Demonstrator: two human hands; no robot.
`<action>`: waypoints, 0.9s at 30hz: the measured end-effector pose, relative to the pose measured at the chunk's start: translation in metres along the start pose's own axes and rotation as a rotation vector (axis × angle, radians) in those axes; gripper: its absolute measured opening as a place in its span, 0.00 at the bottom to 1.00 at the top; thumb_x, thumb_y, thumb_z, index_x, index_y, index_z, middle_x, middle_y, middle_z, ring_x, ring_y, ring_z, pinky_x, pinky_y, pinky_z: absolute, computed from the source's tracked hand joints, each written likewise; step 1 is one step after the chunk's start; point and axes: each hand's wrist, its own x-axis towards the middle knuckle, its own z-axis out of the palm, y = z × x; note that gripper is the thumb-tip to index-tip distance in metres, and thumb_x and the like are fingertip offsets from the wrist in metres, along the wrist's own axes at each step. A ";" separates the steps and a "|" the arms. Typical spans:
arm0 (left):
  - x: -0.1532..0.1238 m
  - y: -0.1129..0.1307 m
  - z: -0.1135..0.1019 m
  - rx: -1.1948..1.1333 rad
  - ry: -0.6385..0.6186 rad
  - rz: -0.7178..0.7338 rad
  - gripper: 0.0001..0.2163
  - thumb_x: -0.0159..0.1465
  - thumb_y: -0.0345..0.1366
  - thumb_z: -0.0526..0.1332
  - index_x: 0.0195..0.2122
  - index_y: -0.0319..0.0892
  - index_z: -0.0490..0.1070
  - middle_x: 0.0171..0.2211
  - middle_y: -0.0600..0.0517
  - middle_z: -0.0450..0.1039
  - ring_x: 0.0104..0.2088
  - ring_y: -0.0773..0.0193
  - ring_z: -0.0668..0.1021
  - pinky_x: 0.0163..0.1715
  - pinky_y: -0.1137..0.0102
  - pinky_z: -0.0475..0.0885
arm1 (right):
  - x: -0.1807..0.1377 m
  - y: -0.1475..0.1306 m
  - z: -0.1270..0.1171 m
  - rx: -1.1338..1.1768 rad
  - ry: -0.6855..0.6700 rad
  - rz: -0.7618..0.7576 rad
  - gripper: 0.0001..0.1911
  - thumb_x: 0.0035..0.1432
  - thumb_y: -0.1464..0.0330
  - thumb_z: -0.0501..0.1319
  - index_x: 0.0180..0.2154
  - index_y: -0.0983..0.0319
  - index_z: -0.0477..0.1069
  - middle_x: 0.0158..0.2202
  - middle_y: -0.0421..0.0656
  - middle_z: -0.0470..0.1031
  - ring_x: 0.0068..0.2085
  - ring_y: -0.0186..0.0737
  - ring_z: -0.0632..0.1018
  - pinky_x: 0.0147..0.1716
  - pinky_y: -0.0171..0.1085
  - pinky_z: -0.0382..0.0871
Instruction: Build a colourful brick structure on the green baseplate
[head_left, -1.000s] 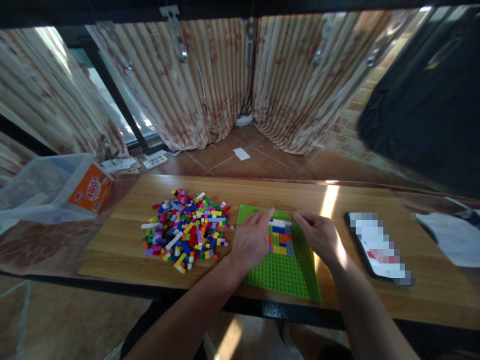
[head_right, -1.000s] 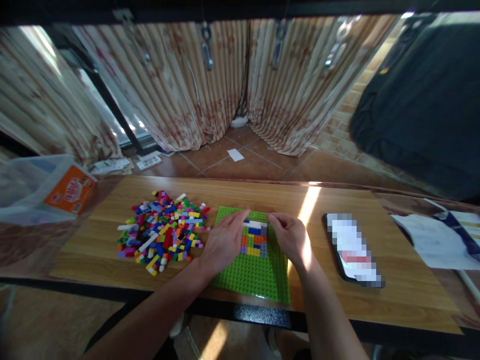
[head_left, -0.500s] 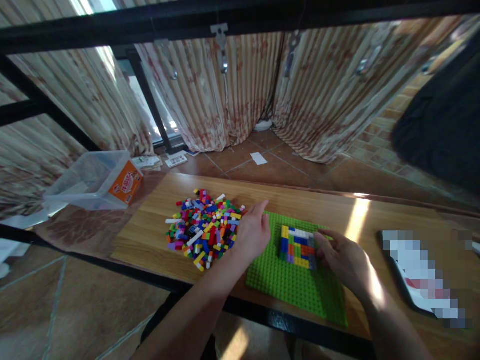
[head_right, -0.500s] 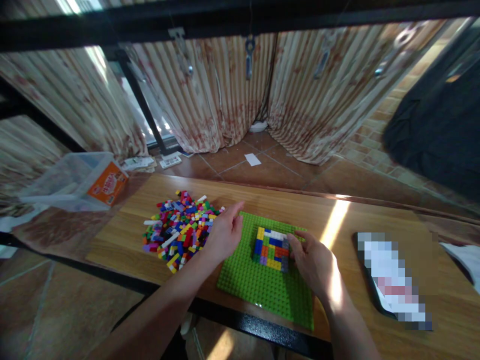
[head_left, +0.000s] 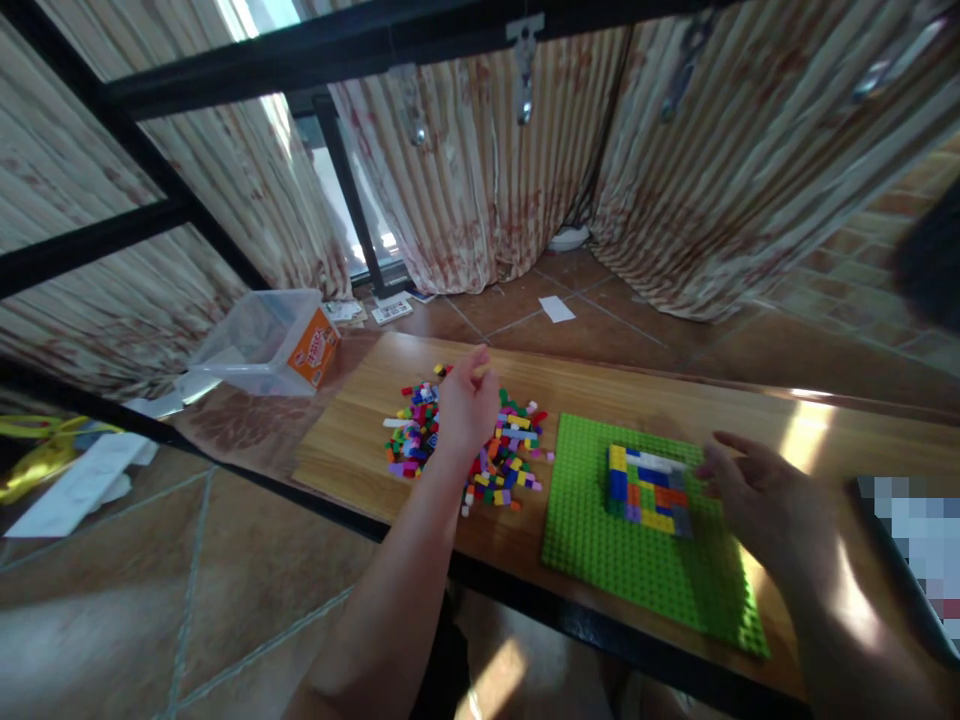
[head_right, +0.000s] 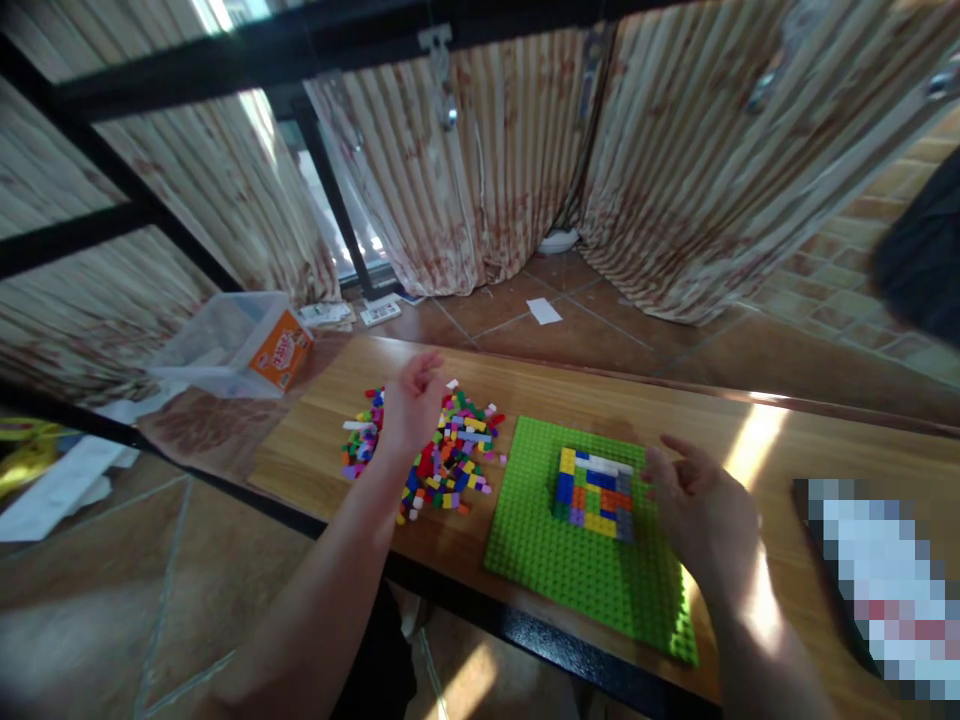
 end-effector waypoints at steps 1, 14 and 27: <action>0.005 -0.002 -0.005 -0.039 0.043 -0.023 0.17 0.61 0.29 0.58 0.51 0.38 0.71 0.45 0.45 0.76 0.30 0.69 0.78 0.31 0.73 0.74 | -0.002 -0.004 -0.001 0.007 0.049 -0.008 0.25 0.59 0.52 0.54 0.50 0.60 0.72 0.32 0.50 0.80 0.32 0.53 0.81 0.34 0.49 0.70; 0.022 0.012 -0.058 -0.316 0.288 -0.187 0.13 0.59 0.31 0.61 0.45 0.39 0.74 0.36 0.51 0.77 0.26 0.73 0.74 0.24 0.79 0.68 | -0.073 -0.087 0.081 0.207 -0.075 -0.794 0.12 0.64 0.65 0.55 0.42 0.55 0.76 0.41 0.44 0.78 0.40 0.42 0.79 0.40 0.42 0.74; 0.023 0.014 -0.073 -0.371 0.293 -0.258 0.10 0.58 0.32 0.62 0.41 0.40 0.76 0.36 0.49 0.78 0.26 0.71 0.76 0.22 0.78 0.65 | -0.110 -0.147 0.148 -0.053 -0.157 -0.979 0.24 0.57 0.62 0.63 0.54 0.63 0.70 0.55 0.52 0.70 0.55 0.56 0.67 0.53 0.53 0.64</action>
